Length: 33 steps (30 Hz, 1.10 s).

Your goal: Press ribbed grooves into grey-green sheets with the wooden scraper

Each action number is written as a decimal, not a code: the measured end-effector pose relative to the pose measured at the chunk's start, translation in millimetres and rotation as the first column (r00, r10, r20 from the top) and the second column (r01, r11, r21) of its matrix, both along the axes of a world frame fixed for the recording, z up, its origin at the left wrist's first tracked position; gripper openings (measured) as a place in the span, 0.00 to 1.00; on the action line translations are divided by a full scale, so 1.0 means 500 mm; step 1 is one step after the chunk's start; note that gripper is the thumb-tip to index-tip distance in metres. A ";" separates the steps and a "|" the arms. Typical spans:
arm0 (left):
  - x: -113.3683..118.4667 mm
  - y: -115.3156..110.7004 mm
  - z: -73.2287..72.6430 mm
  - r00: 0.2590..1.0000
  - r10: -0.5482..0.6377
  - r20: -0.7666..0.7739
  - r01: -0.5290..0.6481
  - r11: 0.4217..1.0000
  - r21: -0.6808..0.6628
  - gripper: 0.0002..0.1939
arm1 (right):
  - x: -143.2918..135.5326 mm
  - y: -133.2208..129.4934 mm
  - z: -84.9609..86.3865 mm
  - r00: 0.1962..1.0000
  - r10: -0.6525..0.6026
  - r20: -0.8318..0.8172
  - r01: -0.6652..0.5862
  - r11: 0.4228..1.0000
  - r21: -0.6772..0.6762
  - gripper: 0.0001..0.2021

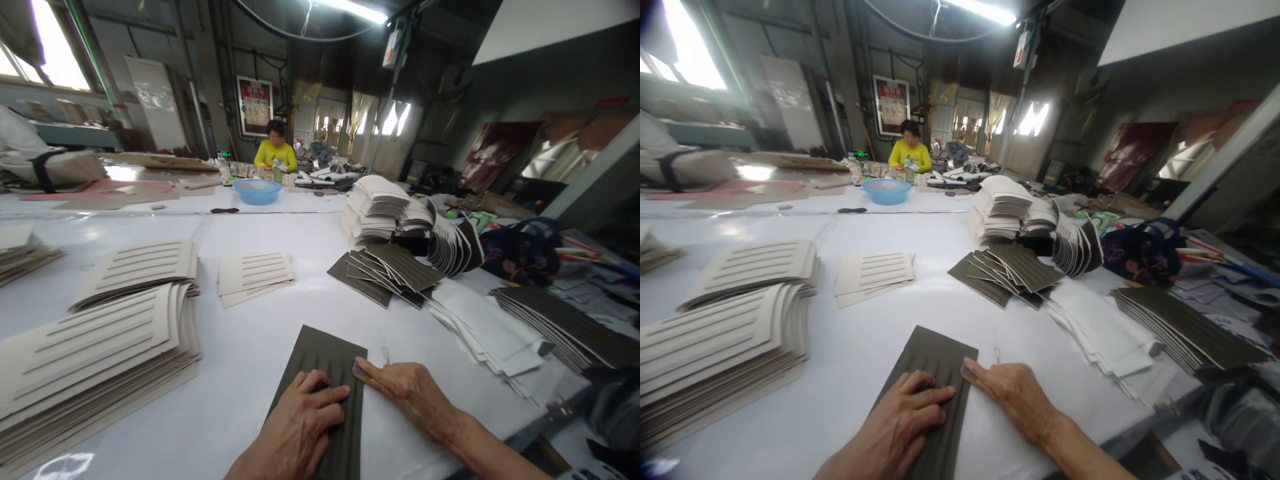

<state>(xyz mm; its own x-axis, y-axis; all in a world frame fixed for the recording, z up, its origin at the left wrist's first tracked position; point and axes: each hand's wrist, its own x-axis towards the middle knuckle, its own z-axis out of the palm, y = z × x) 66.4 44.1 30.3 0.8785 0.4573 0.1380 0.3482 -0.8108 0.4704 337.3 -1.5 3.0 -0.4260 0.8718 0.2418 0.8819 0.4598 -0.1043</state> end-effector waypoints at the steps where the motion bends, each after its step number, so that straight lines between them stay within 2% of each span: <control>1: 0.001 0.000 0.001 1.000 -0.007 -0.006 0.007 1.000 0.003 0.14 | -0.004 0.015 -0.001 0.997 0.062 0.038 -0.061 0.998 -0.005 0.23; 3: 0.002 0.000 0.002 1.000 -0.015 -0.012 0.015 1.000 0.011 0.12 | -0.022 0.049 -0.002 0.975 0.189 0.118 -0.185 0.982 -0.047 0.24; 5: 0.003 0.003 -0.002 1.000 -0.025 -0.013 0.025 1.000 0.011 0.10 | -0.054 0.085 -0.003 0.955 0.235 0.181 -0.230 0.972 -0.047 0.23; 11: 0.001 0.018 -0.034 0.996 -0.083 -0.020 0.083 0.997 0.009 0.08 | -0.164 0.184 -0.004 0.952 0.222 0.212 -0.209 0.974 -0.082 0.22; 14: 0.001 0.016 -0.034 0.997 -0.072 0.000 0.072 0.997 -0.007 0.14 | -0.168 0.251 0.008 0.974 0.107 0.201 -0.086 0.990 -0.112 0.21; 16: 0.001 0.011 -0.027 0.999 -0.042 0.004 0.042 0.999 -0.017 0.18 | -0.144 0.289 0.023 0.981 -0.063 0.183 0.086 0.989 -0.121 0.21; 18: 0.002 0.007 -0.020 1.000 -0.022 -0.006 0.022 0.999 -0.025 0.23 | -0.105 0.298 0.040 0.960 -0.238 0.145 0.257 0.958 -0.130 0.21; 21: 0.004 0.006 -0.016 1.000 0.006 0.001 -0.006 1.000 -0.031 0.26 | -0.047 0.237 0.065 0.934 -0.353 0.048 0.356 0.919 -0.169 0.22; 24: 0.005 0.007 -0.018 0.999 0.030 0.024 -0.029 0.999 -0.027 0.23 | -0.019 0.119 0.076 0.943 -0.329 -0.045 0.309 0.920 -0.241 0.20; 27: 0.006 0.006 -0.018 0.999 0.037 0.039 -0.037 0.999 -0.017 0.22 | -0.022 0.022 0.069 0.916 -0.360 -0.176 0.278 0.888 -0.365 0.17; 30: 0.006 0.007 -0.014 0.999 0.025 0.024 -0.025 1.000 0.000 0.21 | -0.031 -0.013 0.051 0.898 -0.376 -0.226 0.263 0.874 -0.409 0.17; 33: 0.005 0.009 -0.012 1.000 0.010 0.030 -0.011 1.000 0.021 0.18 | -0.019 -0.007 0.034 0.928 -0.306 -0.213 0.210 0.900 -0.382 0.19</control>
